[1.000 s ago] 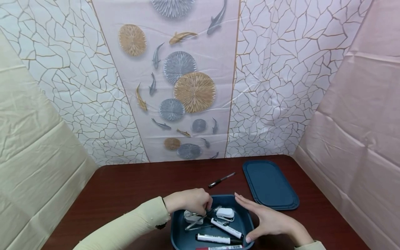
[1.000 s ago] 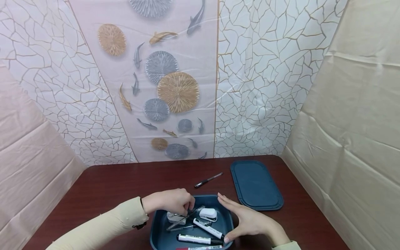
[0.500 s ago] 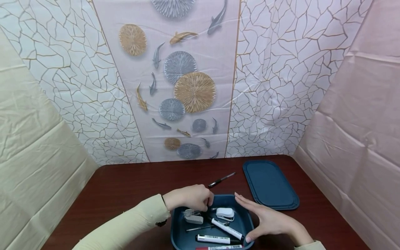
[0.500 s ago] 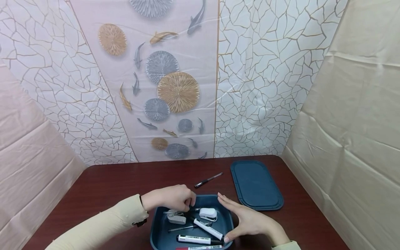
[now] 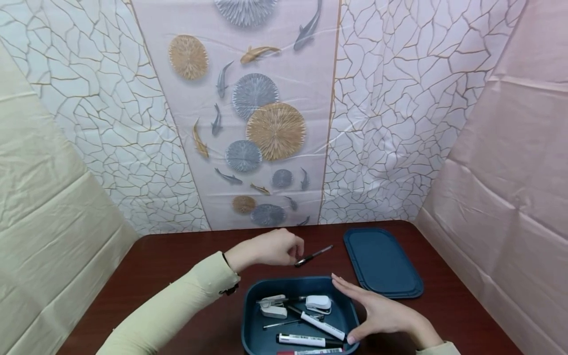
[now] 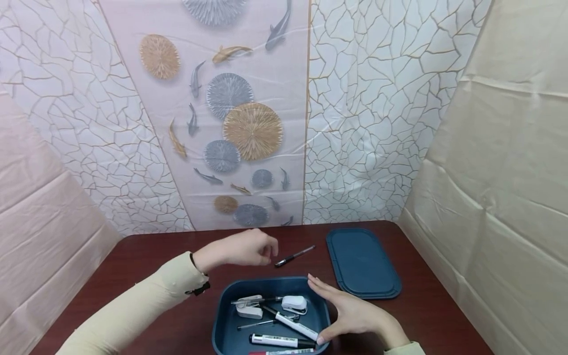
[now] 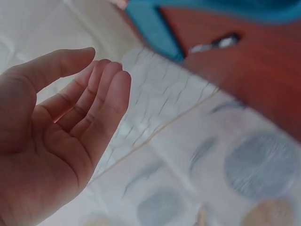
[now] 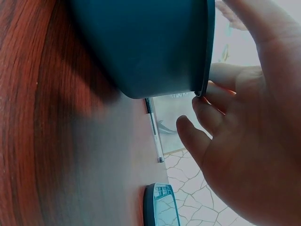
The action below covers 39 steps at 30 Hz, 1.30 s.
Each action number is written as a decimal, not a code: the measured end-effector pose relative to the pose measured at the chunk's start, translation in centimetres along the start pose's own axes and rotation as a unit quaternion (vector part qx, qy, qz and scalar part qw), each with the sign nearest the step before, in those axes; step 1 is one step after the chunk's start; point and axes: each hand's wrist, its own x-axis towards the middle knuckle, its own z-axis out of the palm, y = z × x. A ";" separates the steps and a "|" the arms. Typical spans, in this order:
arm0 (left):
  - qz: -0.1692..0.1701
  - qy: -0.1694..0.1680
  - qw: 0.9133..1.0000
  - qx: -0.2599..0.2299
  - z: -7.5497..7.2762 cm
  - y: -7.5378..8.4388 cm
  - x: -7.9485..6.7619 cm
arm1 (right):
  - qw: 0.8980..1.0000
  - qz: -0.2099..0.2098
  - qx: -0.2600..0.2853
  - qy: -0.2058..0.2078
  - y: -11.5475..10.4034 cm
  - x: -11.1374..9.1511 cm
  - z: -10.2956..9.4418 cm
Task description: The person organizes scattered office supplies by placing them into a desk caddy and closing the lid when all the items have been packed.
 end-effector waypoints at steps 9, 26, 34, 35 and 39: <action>0.016 0.086 0.995 0.047 -5.5 0.3 -0.2 | 1.000 0.003 -0.008 0.000 0.0 0.1 0.0; -0.016 0.101 0.994 0.044 -4.7 -1.4 3.4 | 1.000 0.010 0.011 -0.008 0.2 0.2 0.2; -0.015 0.106 0.994 0.018 -5.5 -0.8 6.0 | 1.000 0.011 0.003 -0.008 0.1 0.1 0.1; -0.015 0.106 0.994 0.014 -5.7 -0.7 6.3 | 1.000 0.010 0.002 -0.007 0.1 0.1 0.1; -0.020 0.107 0.994 0.018 -6.0 -0.5 7.5 | 1.000 0.009 0.002 -0.004 -0.1 0.1 0.0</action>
